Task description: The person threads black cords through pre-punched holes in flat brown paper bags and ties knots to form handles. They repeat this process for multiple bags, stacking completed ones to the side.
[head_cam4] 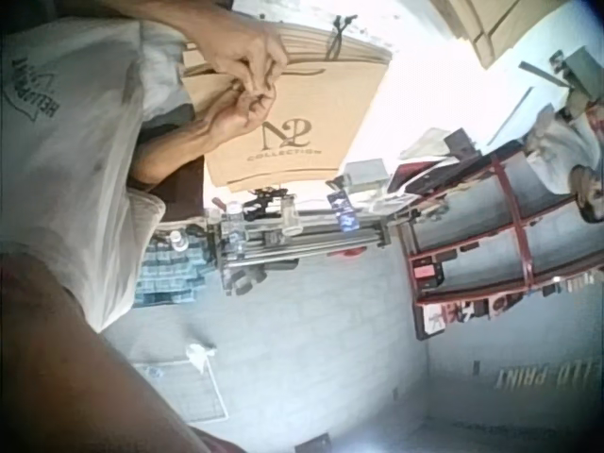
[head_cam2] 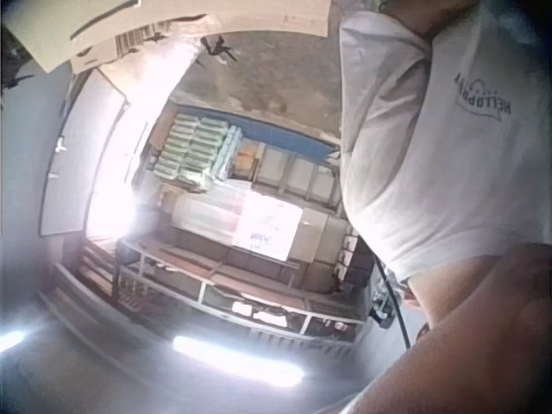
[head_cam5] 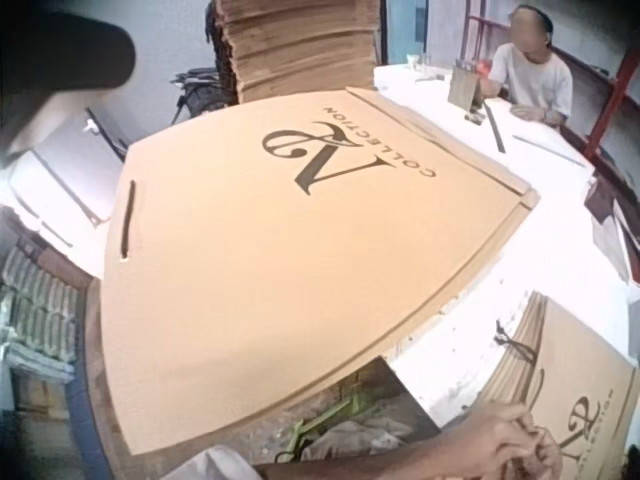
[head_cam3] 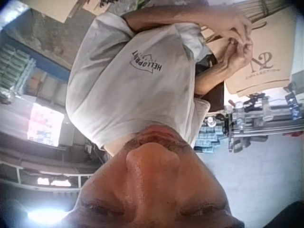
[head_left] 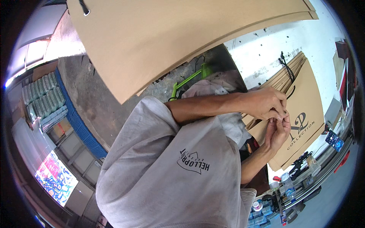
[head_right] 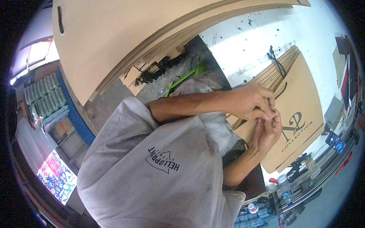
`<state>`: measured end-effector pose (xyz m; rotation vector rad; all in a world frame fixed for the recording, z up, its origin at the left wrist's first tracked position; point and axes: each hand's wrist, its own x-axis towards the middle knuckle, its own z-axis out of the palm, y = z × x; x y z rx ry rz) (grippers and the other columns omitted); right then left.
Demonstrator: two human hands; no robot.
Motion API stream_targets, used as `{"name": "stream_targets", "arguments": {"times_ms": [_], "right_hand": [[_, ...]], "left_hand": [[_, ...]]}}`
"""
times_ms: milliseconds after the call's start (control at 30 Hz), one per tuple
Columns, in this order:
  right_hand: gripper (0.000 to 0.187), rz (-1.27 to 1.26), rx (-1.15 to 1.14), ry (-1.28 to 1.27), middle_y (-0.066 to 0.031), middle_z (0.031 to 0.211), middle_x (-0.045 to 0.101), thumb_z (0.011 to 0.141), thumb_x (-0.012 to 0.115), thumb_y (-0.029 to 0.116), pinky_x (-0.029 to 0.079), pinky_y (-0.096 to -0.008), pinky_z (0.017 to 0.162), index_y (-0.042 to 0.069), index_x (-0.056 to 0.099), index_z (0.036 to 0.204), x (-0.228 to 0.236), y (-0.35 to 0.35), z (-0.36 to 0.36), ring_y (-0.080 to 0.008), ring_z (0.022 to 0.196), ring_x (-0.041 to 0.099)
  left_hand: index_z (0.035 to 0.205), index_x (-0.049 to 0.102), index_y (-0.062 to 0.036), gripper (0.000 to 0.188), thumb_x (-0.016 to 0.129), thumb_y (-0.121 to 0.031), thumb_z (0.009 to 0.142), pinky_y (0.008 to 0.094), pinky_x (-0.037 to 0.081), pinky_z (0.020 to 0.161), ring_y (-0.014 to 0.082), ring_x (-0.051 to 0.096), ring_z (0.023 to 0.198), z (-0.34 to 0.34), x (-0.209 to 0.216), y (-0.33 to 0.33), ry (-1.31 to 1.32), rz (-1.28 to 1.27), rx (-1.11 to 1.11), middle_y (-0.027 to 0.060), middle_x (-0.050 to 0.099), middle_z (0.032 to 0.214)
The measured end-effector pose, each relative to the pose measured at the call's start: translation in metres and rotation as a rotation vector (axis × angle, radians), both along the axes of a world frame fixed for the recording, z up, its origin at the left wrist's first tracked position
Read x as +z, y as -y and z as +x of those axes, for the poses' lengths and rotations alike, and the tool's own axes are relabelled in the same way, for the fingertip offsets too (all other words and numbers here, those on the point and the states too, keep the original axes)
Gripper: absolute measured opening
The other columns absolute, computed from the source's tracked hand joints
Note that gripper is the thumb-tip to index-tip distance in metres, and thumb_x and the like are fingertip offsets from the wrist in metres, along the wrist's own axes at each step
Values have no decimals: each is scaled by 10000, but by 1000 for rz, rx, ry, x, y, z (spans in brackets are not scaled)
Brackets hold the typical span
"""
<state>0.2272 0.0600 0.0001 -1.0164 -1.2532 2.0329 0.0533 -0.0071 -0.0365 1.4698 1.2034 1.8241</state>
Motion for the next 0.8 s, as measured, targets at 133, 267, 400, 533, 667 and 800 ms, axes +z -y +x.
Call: {"name": "stream_targets", "arguments": {"times_ms": [133, 267, 400, 533, 667, 800], "right_hand": [[225, -39, 54, -113, -82, 1014, 631, 1001, 639, 55, 458, -290, 800, -53, 586, 1191, -11, -9, 10, -138, 866, 556], [236, 10, 80, -126, -89, 1016, 625, 999, 632, 36, 467, -303, 776, -61, 582, 1208, -16, -10, 11, -145, 846, 559], [174, 130, -69, -19, -89, 987, 629, 997, 631, 20, 481, -312, 741, -49, 628, 1156, -5, 8, -4, -150, 816, 571], [112, 605, 101, 405, -96, 956, 647, 968, 670, 35, 494, -309, 744, -21, 680, 1064, 6, 24, -23, -184, 832, 606], [154, 965, 46, 444, -128, 921, 640, 868, 738, 93, 505, -328, 733, -35, 680, 931, 2, 29, -38, -234, 822, 630], [279, 868, 74, 485, -138, 1003, 657, 834, 750, 59, 519, -327, 772, -28, 683, 1091, 11, 18, -28, -249, 831, 629]], "left_hand": [[1018, 817, -98, 192, 758, -110, 835, 398, 546, 694, 286, 702, 776, 4, 2, 1, 25, -42, -5, 110, 722, 875], [946, 778, -37, 129, 735, -118, 856, 412, 549, 700, 329, 703, 774, 3, 4, 2, 81, -90, 17, 147, 719, 867], [928, 712, 18, 147, 704, -124, 890, 424, 552, 681, 368, 714, 770, -3, 15, 8, 62, -273, 53, 191, 720, 838], [996, 699, 6, 117, 668, -83, 925, 385, 565, 724, 306, 740, 799, -18, 38, 33, 143, -396, -25, 168, 737, 872], [971, 720, 2, 79, 690, -47, 917, 334, 569, 765, 226, 737, 844, -14, 71, 51, 90, -97, -67, 142, 755, 903], [966, 729, 7, 59, 698, -2, 917, 312, 565, 775, 181, 729, 881, -22, 57, 53, 101, -213, 20, 129, 760, 931]]}}
